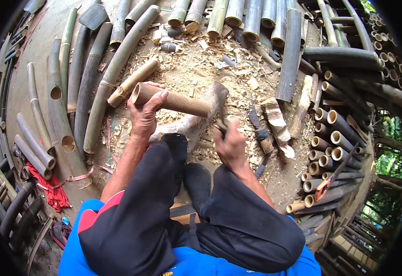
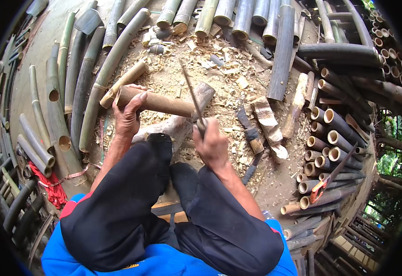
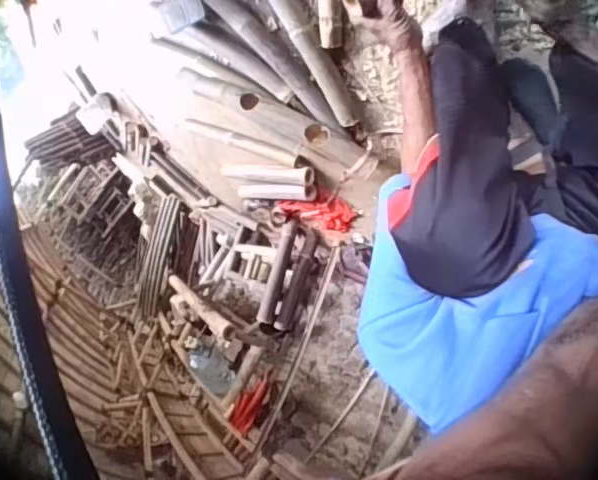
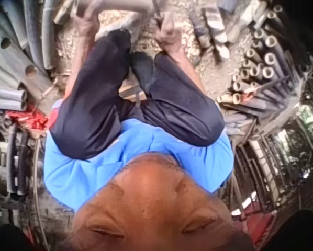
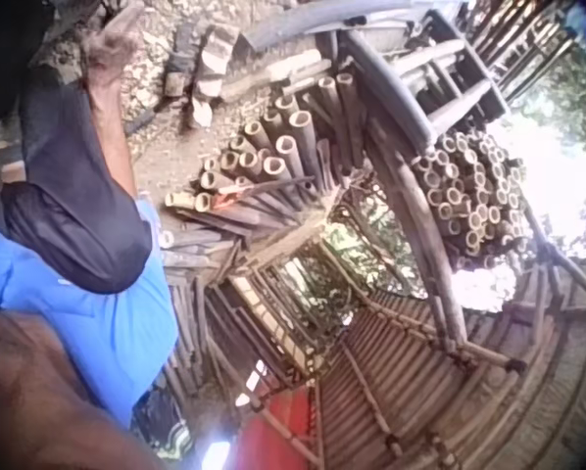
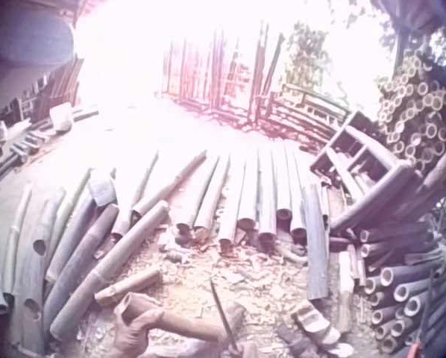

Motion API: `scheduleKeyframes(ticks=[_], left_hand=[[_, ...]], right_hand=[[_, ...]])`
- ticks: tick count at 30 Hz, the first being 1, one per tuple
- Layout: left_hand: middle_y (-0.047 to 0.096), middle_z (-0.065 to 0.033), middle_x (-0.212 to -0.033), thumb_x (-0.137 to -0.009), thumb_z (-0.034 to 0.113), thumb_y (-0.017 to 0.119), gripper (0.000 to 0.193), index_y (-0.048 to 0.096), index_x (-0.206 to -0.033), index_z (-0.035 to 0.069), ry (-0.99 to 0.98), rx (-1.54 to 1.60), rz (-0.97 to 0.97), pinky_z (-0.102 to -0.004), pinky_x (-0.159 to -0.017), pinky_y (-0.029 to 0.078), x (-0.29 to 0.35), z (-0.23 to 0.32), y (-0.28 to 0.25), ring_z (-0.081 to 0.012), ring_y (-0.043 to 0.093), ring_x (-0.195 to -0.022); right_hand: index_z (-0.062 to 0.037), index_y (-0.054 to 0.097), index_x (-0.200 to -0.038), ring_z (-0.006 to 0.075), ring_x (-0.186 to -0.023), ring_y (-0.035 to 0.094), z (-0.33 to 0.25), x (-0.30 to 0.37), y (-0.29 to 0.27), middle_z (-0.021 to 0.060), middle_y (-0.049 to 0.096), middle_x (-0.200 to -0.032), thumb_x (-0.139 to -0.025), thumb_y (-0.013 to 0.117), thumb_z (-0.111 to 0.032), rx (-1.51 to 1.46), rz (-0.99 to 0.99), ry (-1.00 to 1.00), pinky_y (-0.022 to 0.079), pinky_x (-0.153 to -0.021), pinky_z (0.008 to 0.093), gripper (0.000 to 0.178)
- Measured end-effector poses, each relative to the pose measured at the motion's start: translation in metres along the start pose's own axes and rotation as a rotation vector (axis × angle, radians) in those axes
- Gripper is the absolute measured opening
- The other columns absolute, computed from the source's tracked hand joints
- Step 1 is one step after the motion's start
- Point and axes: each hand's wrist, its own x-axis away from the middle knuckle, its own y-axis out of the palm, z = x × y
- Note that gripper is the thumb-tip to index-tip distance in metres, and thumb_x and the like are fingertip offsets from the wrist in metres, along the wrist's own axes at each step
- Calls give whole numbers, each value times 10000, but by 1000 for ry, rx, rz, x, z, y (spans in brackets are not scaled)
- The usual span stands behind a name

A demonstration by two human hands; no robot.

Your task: The person cuts a bamboo pole using a saw and later uses a knife to carve or shave parts of a bamboo section while sitting on the floor among several bamboo poles.

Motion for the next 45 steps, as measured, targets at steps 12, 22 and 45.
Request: scheduleKeyframes(ticks=[12, 22, 45], left_hand=[[668, -55, -1082, -781, 83, 854, 514, 626, -1241, 52, -69, -195, -263, -325, -875, 572, -4, 13, -21, -169, 675, -993], [741, -92, -1075, -856, 37, 824, 327, 666, -1141, 64, -89, 131, 87, -361, -918, 586, 8, -1, -8, -187, 717, -981], [716, -52, -1038, -810, 77, 879, 434, 667, -1186, 31, 54, -129, -167, -290, -872, 571, 5, 16, 1, -120, 679, -948]], right_hand=[[10, 502, -1128, 405, -695, 722, 2, 8, 6, 246, 699, -834, -1019, 632, -182, -41, -47, 27, 572, -569, 459, 256], [0, 518, -1173, 403, -709, 725, -57, -9, -41, 214, 692, -853, -984, 705, -137, -213, 144, -107, 572, -635, 441, 299], [43, 481, -1154, 463, -679, 696, -30, -9, -26, 289, 696, -836, -1035, 632, -281, -43, -226, 247, 579, -621, 525, 377]])
